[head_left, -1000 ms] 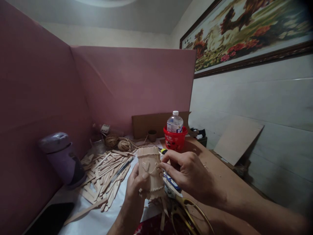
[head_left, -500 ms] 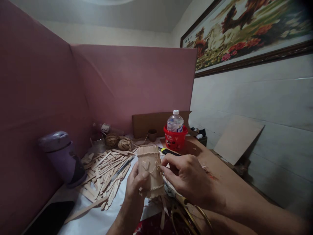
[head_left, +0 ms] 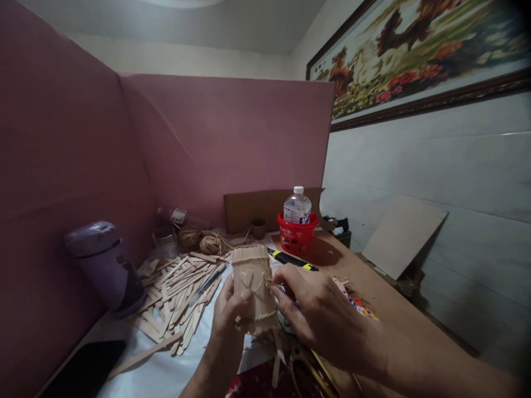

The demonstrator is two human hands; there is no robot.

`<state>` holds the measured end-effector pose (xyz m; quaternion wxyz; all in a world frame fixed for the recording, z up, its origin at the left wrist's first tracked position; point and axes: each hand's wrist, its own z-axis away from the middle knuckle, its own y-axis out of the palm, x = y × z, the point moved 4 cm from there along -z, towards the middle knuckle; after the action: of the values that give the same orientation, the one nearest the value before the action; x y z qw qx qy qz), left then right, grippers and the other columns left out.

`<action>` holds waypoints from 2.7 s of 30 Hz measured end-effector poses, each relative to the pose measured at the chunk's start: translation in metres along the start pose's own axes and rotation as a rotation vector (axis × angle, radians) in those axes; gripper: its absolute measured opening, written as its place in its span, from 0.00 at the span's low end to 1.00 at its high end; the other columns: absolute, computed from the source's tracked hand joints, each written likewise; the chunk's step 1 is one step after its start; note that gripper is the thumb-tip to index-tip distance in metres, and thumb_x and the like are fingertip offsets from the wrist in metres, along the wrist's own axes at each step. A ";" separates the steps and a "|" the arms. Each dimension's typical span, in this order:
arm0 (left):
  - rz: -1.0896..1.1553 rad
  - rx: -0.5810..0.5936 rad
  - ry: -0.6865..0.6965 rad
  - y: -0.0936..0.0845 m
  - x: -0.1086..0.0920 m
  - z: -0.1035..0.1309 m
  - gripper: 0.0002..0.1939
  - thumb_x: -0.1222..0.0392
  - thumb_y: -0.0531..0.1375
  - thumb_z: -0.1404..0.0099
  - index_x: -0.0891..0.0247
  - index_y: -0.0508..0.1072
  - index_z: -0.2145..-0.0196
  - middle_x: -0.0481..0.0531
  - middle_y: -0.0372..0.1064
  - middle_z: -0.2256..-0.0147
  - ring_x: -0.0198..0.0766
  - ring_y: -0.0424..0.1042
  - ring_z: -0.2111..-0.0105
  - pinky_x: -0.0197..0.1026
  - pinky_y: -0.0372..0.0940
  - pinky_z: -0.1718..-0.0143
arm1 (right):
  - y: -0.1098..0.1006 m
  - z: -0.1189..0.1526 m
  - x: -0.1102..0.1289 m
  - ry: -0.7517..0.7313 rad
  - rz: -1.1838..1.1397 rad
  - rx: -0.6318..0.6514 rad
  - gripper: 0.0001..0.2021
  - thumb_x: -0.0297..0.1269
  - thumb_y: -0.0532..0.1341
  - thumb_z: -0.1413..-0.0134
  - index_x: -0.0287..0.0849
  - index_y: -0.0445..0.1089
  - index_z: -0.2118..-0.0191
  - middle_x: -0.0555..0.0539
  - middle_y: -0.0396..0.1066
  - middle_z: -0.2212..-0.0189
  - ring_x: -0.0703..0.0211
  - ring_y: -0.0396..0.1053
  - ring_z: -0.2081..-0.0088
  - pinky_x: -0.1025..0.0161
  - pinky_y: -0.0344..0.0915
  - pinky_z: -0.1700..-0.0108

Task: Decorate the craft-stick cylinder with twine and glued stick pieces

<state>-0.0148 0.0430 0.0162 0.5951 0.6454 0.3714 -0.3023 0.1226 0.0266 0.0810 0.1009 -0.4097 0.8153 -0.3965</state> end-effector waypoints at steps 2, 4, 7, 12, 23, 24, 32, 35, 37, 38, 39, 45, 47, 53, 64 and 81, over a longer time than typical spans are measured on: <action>-0.013 0.003 0.021 -0.001 0.001 -0.001 0.16 0.56 0.64 0.49 0.61 0.74 0.61 0.52 0.75 0.66 0.44 0.74 0.67 0.42 0.68 0.64 | 0.000 0.000 0.000 -0.014 -0.014 0.009 0.06 0.26 0.52 0.41 0.40 0.64 0.67 0.47 0.66 0.74 0.59 0.63 0.72 0.61 0.58 0.70; -0.027 0.008 0.056 -0.003 0.002 -0.003 0.16 0.56 0.63 0.48 0.61 0.74 0.60 0.52 0.74 0.66 0.43 0.73 0.67 0.41 0.68 0.66 | 0.000 0.001 0.001 -0.022 -0.034 0.022 0.06 0.25 0.52 0.42 0.40 0.64 0.66 0.46 0.67 0.71 0.58 0.64 0.69 0.61 0.60 0.68; -0.025 0.014 0.061 -0.004 0.003 -0.004 0.16 0.55 0.63 0.48 0.61 0.75 0.61 0.51 0.74 0.67 0.43 0.73 0.68 0.41 0.67 0.67 | 0.000 0.003 0.002 -0.032 -0.067 0.027 0.07 0.24 0.51 0.42 0.40 0.63 0.65 0.44 0.66 0.68 0.56 0.64 0.66 0.59 0.64 0.64; -0.032 0.001 0.043 -0.004 0.002 -0.002 0.15 0.55 0.63 0.46 0.60 0.75 0.60 0.51 0.74 0.67 0.41 0.72 0.68 0.39 0.67 0.67 | 0.008 0.011 0.004 -0.082 -0.183 0.031 0.08 0.26 0.49 0.38 0.41 0.63 0.64 0.44 0.67 0.67 0.55 0.65 0.64 0.57 0.67 0.62; -0.038 0.043 0.048 -0.005 0.001 -0.001 0.11 0.58 0.61 0.45 0.61 0.75 0.63 0.49 0.71 0.70 0.36 0.68 0.71 0.35 0.65 0.69 | 0.021 0.019 0.007 -0.096 -0.262 -0.073 0.09 0.22 0.53 0.41 0.39 0.66 0.59 0.43 0.68 0.62 0.55 0.67 0.61 0.58 0.69 0.59; -0.035 0.047 0.041 -0.005 0.001 -0.001 0.11 0.57 0.61 0.45 0.61 0.74 0.63 0.49 0.71 0.70 0.37 0.68 0.71 0.36 0.65 0.69 | 0.021 0.020 0.008 -0.090 -0.278 -0.066 0.10 0.22 0.53 0.41 0.39 0.66 0.58 0.43 0.68 0.61 0.55 0.67 0.60 0.57 0.70 0.59; -0.025 -0.017 0.002 -0.005 0.001 -0.001 0.14 0.57 0.62 0.46 0.61 0.74 0.60 0.49 0.73 0.67 0.40 0.71 0.68 0.38 0.66 0.67 | 0.024 0.026 0.015 -0.078 -0.273 -0.044 0.19 0.22 0.51 0.43 0.33 0.66 0.47 0.36 0.69 0.57 0.49 0.69 0.56 0.53 0.72 0.58; -0.021 -0.037 0.045 -0.006 0.001 -0.003 0.14 0.57 0.62 0.47 0.61 0.74 0.62 0.49 0.73 0.69 0.40 0.72 0.68 0.39 0.67 0.66 | 0.025 0.025 0.014 -0.098 -0.260 -0.040 0.19 0.22 0.53 0.45 0.33 0.67 0.47 0.36 0.69 0.57 0.48 0.69 0.56 0.54 0.72 0.58; -0.050 -0.008 0.063 -0.006 0.002 -0.004 0.16 0.56 0.63 0.47 0.61 0.73 0.60 0.50 0.74 0.68 0.41 0.72 0.67 0.39 0.67 0.66 | 0.024 0.023 0.013 -0.090 -0.244 -0.032 0.17 0.21 0.54 0.46 0.34 0.69 0.51 0.38 0.70 0.59 0.50 0.69 0.58 0.55 0.71 0.60; -0.068 0.009 0.066 -0.006 0.003 -0.004 0.18 0.55 0.63 0.47 0.62 0.72 0.58 0.51 0.74 0.66 0.42 0.73 0.67 0.40 0.67 0.65 | 0.023 0.021 0.012 -0.084 -0.234 -0.032 0.15 0.21 0.55 0.47 0.34 0.70 0.54 0.38 0.70 0.61 0.51 0.69 0.60 0.56 0.70 0.61; -0.083 0.023 0.070 -0.006 0.003 -0.004 0.19 0.55 0.63 0.47 0.62 0.72 0.57 0.52 0.74 0.65 0.43 0.73 0.66 0.41 0.67 0.64 | 0.022 0.020 0.011 -0.082 -0.225 -0.036 0.14 0.21 0.56 0.48 0.34 0.71 0.56 0.39 0.70 0.62 0.51 0.69 0.62 0.57 0.69 0.63; -0.111 0.050 0.105 -0.004 0.002 -0.002 0.23 0.54 0.63 0.46 0.62 0.69 0.53 0.55 0.74 0.58 0.46 0.73 0.59 0.45 0.67 0.58 | 0.019 0.016 0.008 -0.090 -0.211 -0.088 0.08 0.22 0.55 0.45 0.36 0.72 0.65 0.44 0.68 0.69 0.57 0.65 0.69 0.60 0.61 0.68; -0.119 0.059 0.107 -0.004 0.002 -0.002 0.23 0.54 0.63 0.46 0.63 0.69 0.53 0.55 0.74 0.59 0.47 0.73 0.60 0.44 0.67 0.59 | 0.020 0.016 0.007 -0.061 -0.200 -0.087 0.08 0.23 0.55 0.43 0.37 0.71 0.66 0.45 0.68 0.69 0.57 0.65 0.68 0.61 0.60 0.68; -0.174 0.065 0.143 -0.005 0.004 -0.004 0.22 0.54 0.64 0.45 0.63 0.70 0.54 0.55 0.74 0.60 0.47 0.73 0.59 0.43 0.67 0.59 | 0.022 0.017 0.006 0.025 -0.199 -0.134 0.07 0.22 0.55 0.43 0.40 0.67 0.68 0.48 0.68 0.72 0.59 0.65 0.69 0.62 0.57 0.67; -0.149 0.037 0.123 -0.006 0.010 -0.004 0.21 0.56 0.64 0.47 0.61 0.70 0.54 0.52 0.74 0.61 0.42 0.73 0.64 0.38 0.65 0.65 | 0.024 0.014 0.006 0.026 -0.120 -0.144 0.07 0.22 0.55 0.43 0.39 0.68 0.66 0.49 0.67 0.73 0.60 0.63 0.71 0.63 0.55 0.68; -0.141 0.207 0.078 -0.006 0.020 -0.009 0.33 0.58 0.69 0.52 0.63 0.67 0.49 0.58 0.73 0.53 0.53 0.71 0.53 0.44 0.66 0.56 | 0.031 0.020 -0.011 0.139 -0.111 -0.091 0.08 0.22 0.54 0.44 0.41 0.66 0.66 0.49 0.67 0.72 0.58 0.64 0.70 0.62 0.53 0.68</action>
<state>-0.0095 0.0548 -0.0029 0.4880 0.6868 0.4054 -0.3547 0.1216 0.0341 0.0432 0.0034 -0.4299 0.8137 -0.3913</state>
